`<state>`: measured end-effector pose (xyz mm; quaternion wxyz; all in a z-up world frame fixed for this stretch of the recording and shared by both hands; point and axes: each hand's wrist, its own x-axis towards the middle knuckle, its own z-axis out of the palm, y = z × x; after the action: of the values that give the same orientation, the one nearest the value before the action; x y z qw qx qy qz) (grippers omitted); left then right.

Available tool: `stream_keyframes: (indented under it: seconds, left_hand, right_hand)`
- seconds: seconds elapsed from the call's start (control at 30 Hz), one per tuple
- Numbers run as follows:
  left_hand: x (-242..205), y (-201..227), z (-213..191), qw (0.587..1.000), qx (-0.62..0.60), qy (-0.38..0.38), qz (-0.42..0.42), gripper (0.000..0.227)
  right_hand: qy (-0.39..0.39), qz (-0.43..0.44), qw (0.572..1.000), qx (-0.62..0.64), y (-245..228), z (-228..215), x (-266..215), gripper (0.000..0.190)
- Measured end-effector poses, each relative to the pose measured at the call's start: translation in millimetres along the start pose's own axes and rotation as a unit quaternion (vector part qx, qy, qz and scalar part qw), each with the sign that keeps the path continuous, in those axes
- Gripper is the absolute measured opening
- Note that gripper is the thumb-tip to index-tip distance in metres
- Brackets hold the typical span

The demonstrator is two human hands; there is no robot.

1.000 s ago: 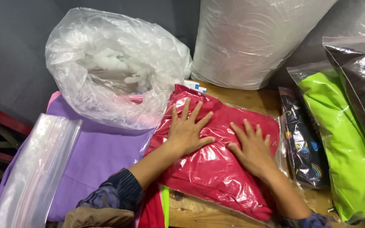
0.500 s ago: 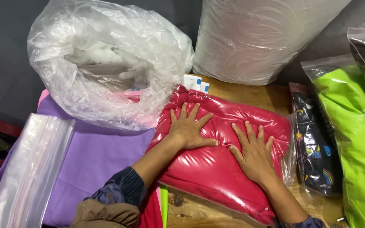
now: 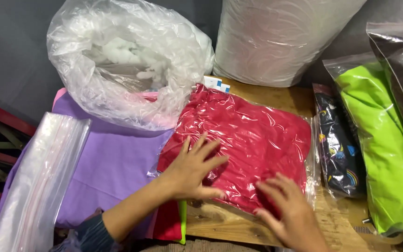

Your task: The person is seen packaging a red pillow into a clear plastic bag, smoothing it out, and then picking up a purple pillowcase to prepare it for stuffing.

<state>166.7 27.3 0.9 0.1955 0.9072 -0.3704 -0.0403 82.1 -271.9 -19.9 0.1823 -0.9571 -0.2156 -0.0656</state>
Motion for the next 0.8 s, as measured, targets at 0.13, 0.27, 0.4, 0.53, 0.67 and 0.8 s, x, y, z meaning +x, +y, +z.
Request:
stream_keyframes:
  seconds: [0.13,0.27,0.4,0.53,0.67,0.8]
  left_hand:
    - [-13.4,-6.5,50.6,0.997,0.074,-0.034,0.011,0.115]
    - [-13.2,1.8,43.9,0.993,0.113,0.002,0.026,0.122]
    - [-19.3,18.3,5.7,0.944,0.223,0.243,0.005,0.066]
    - [-36.3,45.0,-60.2,0.867,0.263,0.423,0.015,0.032]
    - [-46.4,78.4,-124.9,0.804,0.28,0.524,0.031,0.016]
    - [-34.6,84.5,-161.8,0.726,0.249,0.637,0.068,0.021]
  right_hand:
    - [0.059,-0.056,0.985,-0.153,11.2,48.3,-19.9,0.067]
    - [0.061,-0.032,0.977,-0.2,6.0,23.8,-6.8,0.047]
    - [0.291,-0.001,0.897,-0.333,-7.2,-34.5,5.6,0.035]
    - [0.363,0.055,0.831,-0.417,-11.1,-69.7,9.1,0.019]
    - [0.403,0.028,0.804,-0.437,-41.1,-112.0,-9.1,0.016]
    - [0.365,0.072,0.92,-0.119,-25.2,-143.2,-13.8,0.022]
